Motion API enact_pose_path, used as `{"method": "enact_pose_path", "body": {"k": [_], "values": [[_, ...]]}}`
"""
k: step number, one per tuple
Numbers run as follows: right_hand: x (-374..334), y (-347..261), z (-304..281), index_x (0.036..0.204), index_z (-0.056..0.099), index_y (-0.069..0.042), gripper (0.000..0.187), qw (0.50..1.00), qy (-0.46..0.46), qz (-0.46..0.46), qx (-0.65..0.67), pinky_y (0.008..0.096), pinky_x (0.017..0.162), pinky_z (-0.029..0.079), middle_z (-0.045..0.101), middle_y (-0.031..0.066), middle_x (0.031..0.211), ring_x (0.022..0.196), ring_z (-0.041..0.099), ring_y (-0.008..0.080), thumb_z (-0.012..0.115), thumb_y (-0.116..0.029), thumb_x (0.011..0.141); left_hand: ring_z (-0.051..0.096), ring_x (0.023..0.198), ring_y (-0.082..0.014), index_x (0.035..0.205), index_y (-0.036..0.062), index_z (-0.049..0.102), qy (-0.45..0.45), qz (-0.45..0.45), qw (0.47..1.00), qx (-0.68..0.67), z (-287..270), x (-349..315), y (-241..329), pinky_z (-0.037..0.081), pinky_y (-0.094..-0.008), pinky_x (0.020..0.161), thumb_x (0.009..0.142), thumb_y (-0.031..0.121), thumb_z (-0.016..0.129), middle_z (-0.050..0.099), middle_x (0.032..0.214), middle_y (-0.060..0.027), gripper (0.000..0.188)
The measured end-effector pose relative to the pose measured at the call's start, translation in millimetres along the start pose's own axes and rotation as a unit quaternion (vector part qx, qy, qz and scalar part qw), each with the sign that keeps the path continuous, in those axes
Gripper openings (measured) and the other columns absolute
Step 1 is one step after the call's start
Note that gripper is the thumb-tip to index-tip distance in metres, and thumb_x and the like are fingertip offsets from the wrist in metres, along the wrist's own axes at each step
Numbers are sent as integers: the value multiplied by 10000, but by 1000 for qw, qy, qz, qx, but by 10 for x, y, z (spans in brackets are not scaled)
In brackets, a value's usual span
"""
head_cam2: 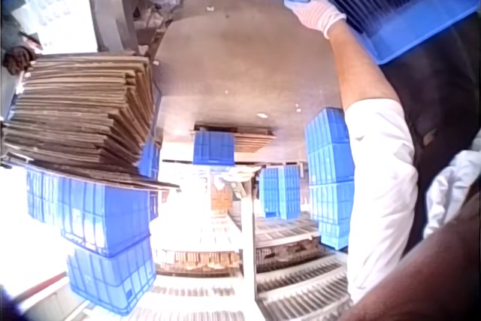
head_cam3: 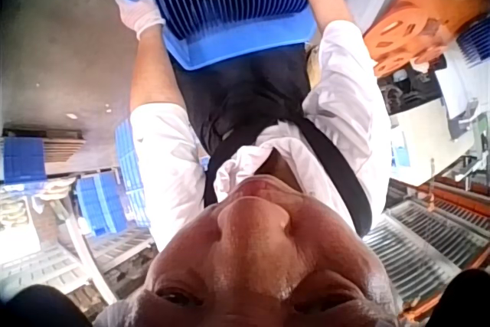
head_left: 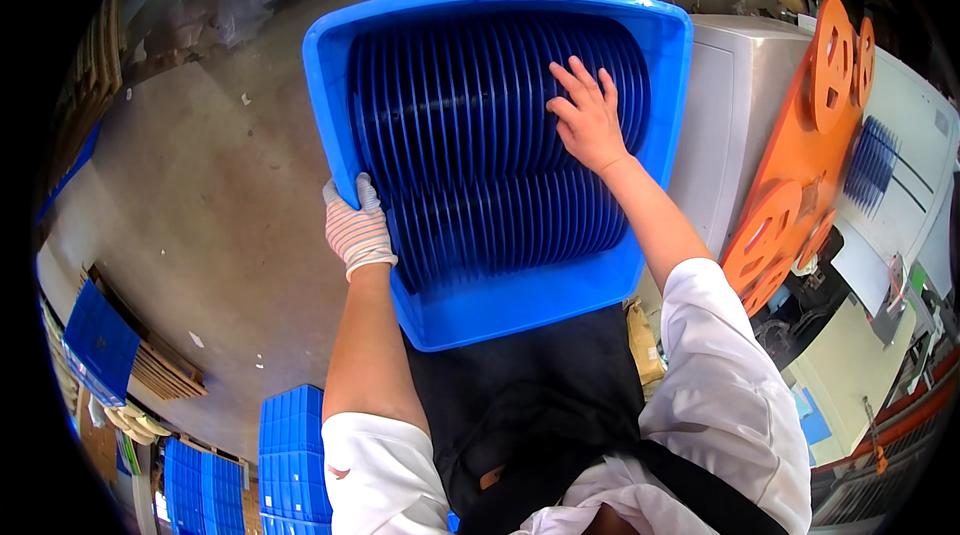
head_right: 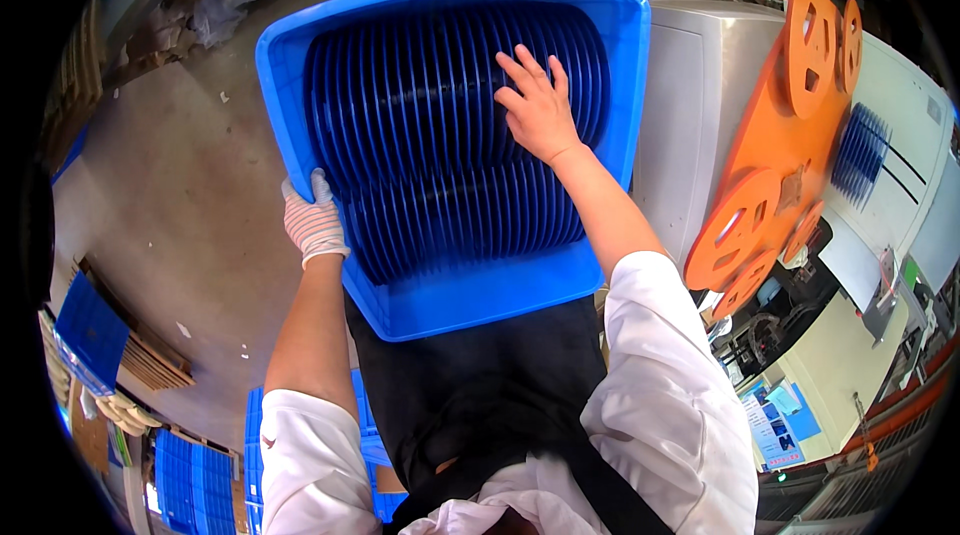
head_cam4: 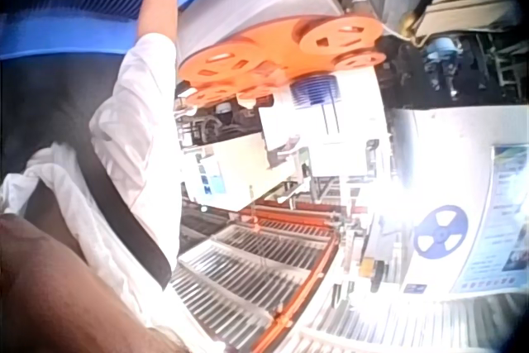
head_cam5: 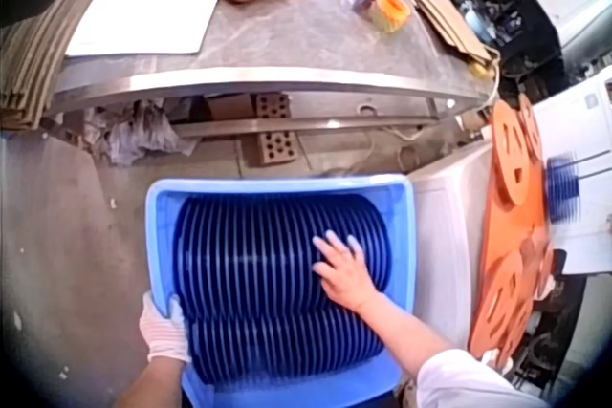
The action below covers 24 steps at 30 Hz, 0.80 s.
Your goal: The person repeatedly picks up blue circular plastic parts from a table and stacks them into a blue rectangular bin. The person handles the parts one at a time, placing them vertically into the bin until it is full.
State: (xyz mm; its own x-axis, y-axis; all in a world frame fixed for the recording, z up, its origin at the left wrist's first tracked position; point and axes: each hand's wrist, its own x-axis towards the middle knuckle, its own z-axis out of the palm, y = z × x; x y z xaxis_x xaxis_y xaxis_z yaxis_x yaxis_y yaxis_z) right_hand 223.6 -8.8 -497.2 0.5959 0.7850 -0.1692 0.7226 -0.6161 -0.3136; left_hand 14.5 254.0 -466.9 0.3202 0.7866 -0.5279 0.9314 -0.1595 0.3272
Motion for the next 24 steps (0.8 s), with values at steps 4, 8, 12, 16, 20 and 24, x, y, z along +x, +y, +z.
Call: {"method": "enact_pose_path", "body": {"k": [4, 8, 12, 16, 20, 24], "values": [[37, -57, 37, 826, 587, -135, 123, 999, 30, 28, 25, 611, 1125, 144, 460, 78, 1447, 1427, 307, 297, 701, -128, 779, 663, 792, -365, 1186, 38, 558, 1, -7, 1000, -14, 11, -4, 7, 514, -440, 753, 933, 417, 570, 694, 860, -171, 456], [90, -128, 16, 822, 567, -117, 150, 998, 19, 28, 47, 580, 1135, 173, 453, 94, 1452, 1428, 306, 295, 707, -121, 769, 666, 795, -363, 1184, 41, 557, 17, 16, 1000, 6, 46, 22, -68, 515, -438, 754, 933, 413, 572, 694, 864, -170, 449], [113, -148, 76, 884, 586, -118, 165, 998, 35, 0, 58, 534, 1142, 226, 444, 90, 1461, 1427, 310, 294, 693, -70, 767, 665, 790, -359, 1184, 42, 555, 3, 0, 1000, -4, 31, 23, -36, 516, -435, 750, 933, 410, 572, 692, 858, -168, 446], [143, -189, 77, 936, 603, -134, 215, 998, 14, -35, 53, 525, 1136, 255, 441, 83, 1463, 1424, 316, 293, 668, -20, 767, 663, 775, -351, 1186, 43, 554, -9, -14, 1000, -6, -2, 14, 8, 515, -433, 741, 933, 407, 573, 690, 841, -163, 444], [155, -223, 87, 895, 598, -140, 175, 999, 17, -4, 33, 558, 1140, 211, 458, 77, 1444, 1420, 320, 299, 682, -47, 772, 672, 712, -258, 1208, 56, 557, -2, -7, 1000, 6, 11, 12, 4, 528, -388, 714, 934, 383, 580, 687, 797, -114, 427], [206, -339, 64, 850, 573, -119, 148, 997, 27, 16, 68, 588, 1128, 190, 468, 89, 1433, 1420, 319, 300, 697, -99, 772, 669, 698, -250, 1204, 58, 560, 1, -4, 1000, 2, 10, 12, -4, 527, -382, 708, 934, 380, 581, 684, 778, -110, 421]]}}
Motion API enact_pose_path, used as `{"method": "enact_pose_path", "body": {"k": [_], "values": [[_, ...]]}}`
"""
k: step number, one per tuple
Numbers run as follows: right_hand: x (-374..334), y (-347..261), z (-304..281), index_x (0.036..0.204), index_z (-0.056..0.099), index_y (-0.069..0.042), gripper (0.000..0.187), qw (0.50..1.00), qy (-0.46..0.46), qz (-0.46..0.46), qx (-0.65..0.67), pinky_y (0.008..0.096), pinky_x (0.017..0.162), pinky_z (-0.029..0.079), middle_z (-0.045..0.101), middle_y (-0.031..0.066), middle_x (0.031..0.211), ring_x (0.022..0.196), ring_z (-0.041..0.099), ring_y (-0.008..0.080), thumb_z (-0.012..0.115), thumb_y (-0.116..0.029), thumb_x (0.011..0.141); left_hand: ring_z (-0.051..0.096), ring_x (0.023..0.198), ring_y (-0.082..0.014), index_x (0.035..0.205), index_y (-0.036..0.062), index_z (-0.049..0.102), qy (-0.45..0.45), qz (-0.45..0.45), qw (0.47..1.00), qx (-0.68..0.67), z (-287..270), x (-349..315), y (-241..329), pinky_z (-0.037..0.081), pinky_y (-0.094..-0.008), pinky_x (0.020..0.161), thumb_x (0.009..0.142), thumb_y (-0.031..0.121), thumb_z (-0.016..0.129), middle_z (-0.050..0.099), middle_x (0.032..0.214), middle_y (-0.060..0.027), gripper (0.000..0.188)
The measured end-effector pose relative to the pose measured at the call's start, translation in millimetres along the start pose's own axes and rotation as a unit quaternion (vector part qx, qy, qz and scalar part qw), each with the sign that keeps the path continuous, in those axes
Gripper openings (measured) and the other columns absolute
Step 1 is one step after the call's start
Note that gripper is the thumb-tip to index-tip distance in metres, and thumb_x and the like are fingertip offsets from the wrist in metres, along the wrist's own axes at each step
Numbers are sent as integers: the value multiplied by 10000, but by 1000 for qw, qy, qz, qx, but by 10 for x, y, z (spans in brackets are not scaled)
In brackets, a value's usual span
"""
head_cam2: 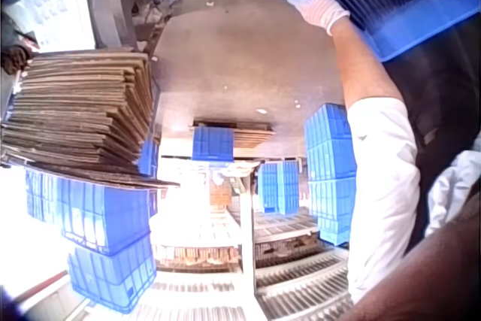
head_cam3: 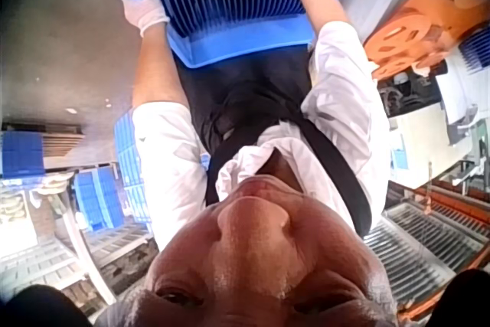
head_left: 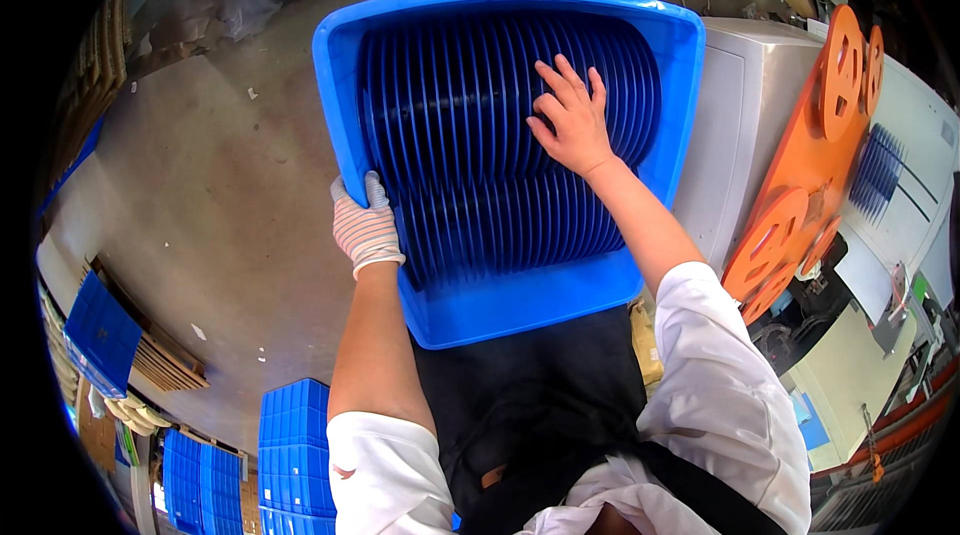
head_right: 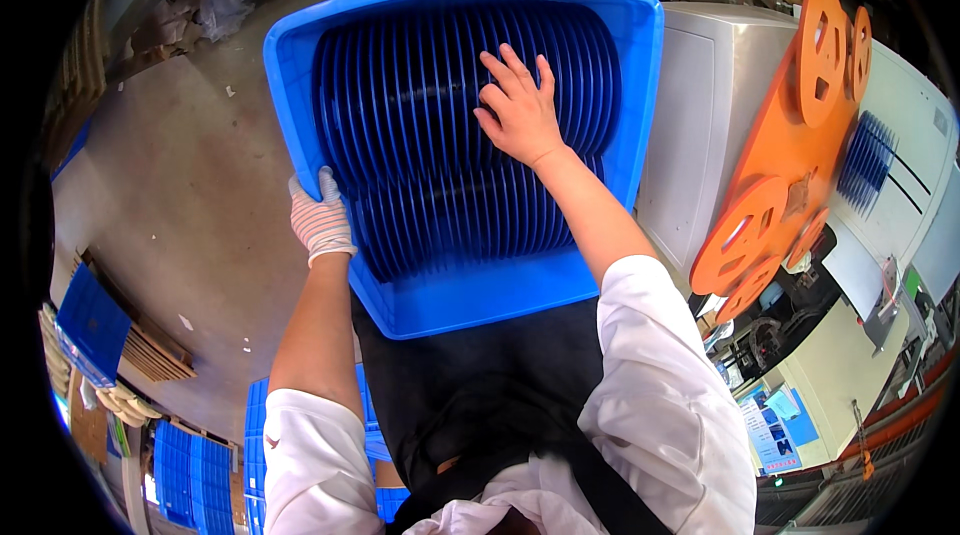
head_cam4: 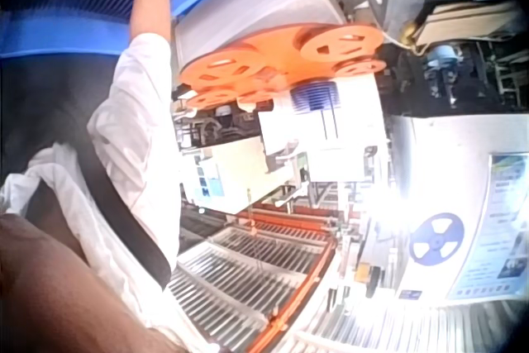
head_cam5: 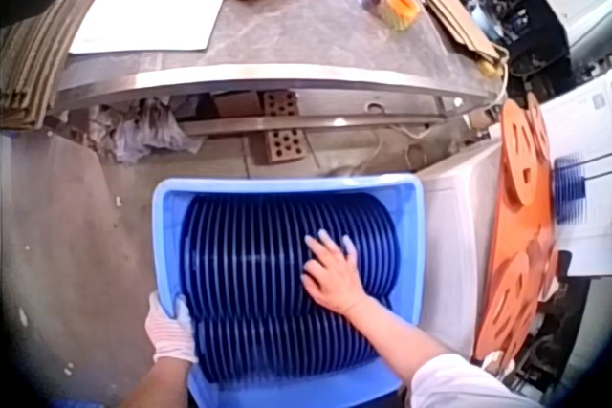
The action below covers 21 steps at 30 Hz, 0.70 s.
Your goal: The person repeatedly picks up blue circular plastic parts from a table and stacks them into a blue rectangular bin. The person handles the parts one at a time, placing them vertically into the bin until it is full.
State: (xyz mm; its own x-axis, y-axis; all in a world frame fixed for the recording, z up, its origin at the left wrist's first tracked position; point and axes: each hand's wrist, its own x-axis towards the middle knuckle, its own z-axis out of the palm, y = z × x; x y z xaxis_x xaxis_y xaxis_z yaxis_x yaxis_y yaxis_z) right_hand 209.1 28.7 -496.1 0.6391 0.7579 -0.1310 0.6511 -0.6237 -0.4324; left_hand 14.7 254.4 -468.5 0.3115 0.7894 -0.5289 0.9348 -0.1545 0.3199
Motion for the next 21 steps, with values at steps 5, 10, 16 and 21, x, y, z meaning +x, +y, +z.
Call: {"method": "enact_pose_path", "body": {"k": [5, 10, 16, 21], "values": [[15, -14, 74, 835, 552, -104, 163, 1000, 1, -10, 9, 551, 1139, 199, 456, 101, 1447, 1420, 323, 294, 701, -95, 769, 663, 769, -360, 1169, 35, 564, -3, -4, 1000, -15, -14, -6, 33, 515, -432, 728, 932, 397, 580, 691, 839, -172, 432], [43, -49, 167, 899, 585, -126, 189, 998, 27, -44, 24, 530, 1150, 203, 435, 82, 1469, 1430, 307, 288, 678, -41, 759, 670, 690, -251, 1194, 60, 562, 8, 7, 1000, 5, 14, 7, -4, 529, -384, 698, 935, 378, 582, 686, 772, -107, 410], [76, -94, 127, 895, 598, -147, 179, 999, -6, -35, -5, 566, 1145, 186, 447, 68, 1456, 1429, 300, 295, 675, -46, 768, 670, 697, -268, 1190, 65, 561, 14, 18, 1000, 5, 68, 44, -116, 528, -397, 705, 931, 385, 586, 685, 788, -128, 413], [107, -226, 128, 870, 591, -131, 154, 1000, 3, -2, 14, 571, 1138, 178, 451, 80, 1450, 1425, 307, 295, 706, -120, 767, 669, 709, -271, 1201, 58, 551, -10, 2, 1000, -17, 39, 40, -75, 528, -400, 709, 931, 378, 588, 684, 814, -141, 420]]}}
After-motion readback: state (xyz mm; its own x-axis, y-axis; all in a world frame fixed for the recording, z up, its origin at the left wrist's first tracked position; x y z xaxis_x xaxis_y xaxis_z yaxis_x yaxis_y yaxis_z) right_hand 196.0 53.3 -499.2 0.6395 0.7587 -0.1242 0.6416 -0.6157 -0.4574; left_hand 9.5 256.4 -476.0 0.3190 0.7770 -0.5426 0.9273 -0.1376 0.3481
